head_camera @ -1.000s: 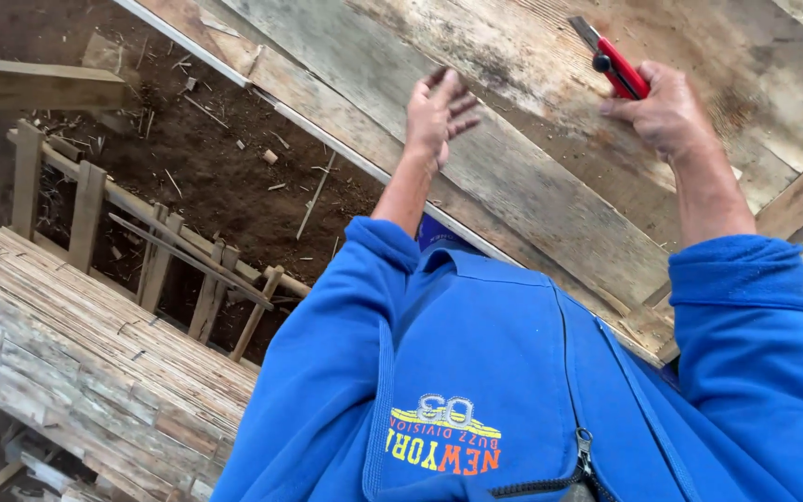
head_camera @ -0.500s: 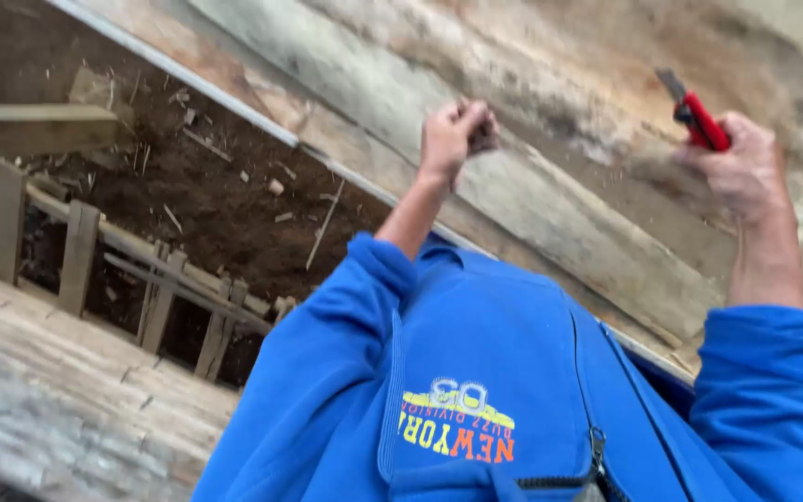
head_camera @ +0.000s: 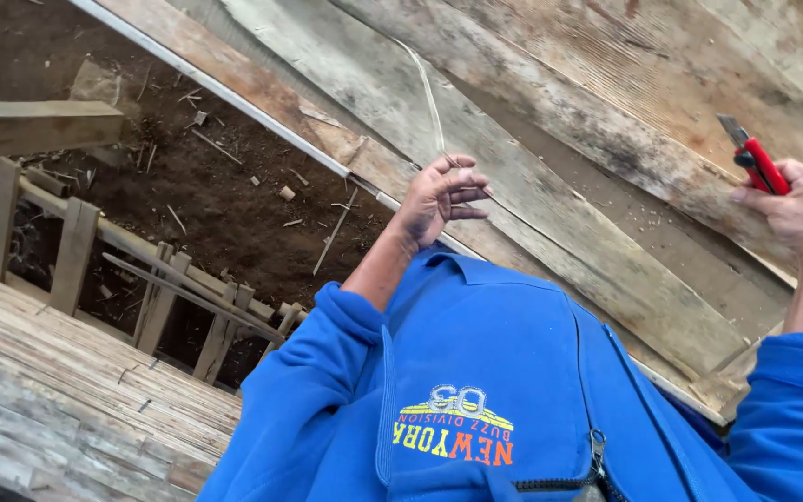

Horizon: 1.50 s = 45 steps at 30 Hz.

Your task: Cutting and fitting thin wood planks using a utility knife to assemble a wooden structure.

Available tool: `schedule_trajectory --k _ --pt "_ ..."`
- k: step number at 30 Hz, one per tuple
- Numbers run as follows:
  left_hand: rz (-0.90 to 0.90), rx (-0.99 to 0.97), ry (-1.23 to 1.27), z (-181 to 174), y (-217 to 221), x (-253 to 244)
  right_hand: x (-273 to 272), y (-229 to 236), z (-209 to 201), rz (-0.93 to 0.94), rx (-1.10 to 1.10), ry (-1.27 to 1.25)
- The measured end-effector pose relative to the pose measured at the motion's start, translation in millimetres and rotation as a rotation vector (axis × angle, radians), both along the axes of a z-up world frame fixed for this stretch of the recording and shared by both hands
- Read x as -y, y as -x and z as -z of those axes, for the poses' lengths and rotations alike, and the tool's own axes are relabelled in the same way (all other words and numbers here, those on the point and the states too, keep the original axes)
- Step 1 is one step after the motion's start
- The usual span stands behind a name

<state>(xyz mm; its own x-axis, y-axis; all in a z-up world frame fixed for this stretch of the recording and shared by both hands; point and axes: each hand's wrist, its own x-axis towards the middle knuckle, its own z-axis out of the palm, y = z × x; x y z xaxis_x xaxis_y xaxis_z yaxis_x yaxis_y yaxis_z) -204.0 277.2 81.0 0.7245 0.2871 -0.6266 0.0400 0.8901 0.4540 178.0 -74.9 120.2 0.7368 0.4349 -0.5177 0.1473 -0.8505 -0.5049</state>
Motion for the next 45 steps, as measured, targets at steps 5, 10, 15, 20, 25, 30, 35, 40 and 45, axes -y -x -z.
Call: schedule_trajectory --k 5,10,15,20,25,30,35,40,45 --pt "-0.186 -0.078 0.139 9.7 -44.5 -54.8 -1.1 0.9 -7.9 -0.005 0.014 0.032" --pt "-0.376 -0.339 0.035 25.7 -97.0 -100.3 12.8 -3.5 -8.6 -0.004 -0.044 -0.093" --pt "-0.372 -0.361 -0.08 50.3 -117.1 -106.6 11.5 0.1 -26.6 0.065 -0.12 -0.141" --pt "-0.261 -0.435 -0.099 30.6 -97.5 -100.1 15.8 -9.1 -9.3 0.187 -0.162 -0.167" --pt "-0.251 -0.397 -0.122 48.3 -64.8 -101.1 35.1 -27.4 17.0 0.194 -0.179 -0.102" --pt "-0.209 -0.454 -0.164 26.8 -58.4 -104.4 41.5 -31.8 16.6 0.184 -0.178 -0.053" --pt "-0.054 -0.457 -0.218 0.3 -112.0 -97.7 46.6 -32.6 18.1 0.158 -0.197 -0.083" --pt "-0.092 -0.429 -0.205 35.2 -128.6 -97.7 56.4 -33.1 19.8 0.138 -0.125 -0.024" --pt "-0.002 -0.468 -0.187 8.9 -109.3 -103.3 62.9 -36.2 34.7 0.193 -0.145 0.004"
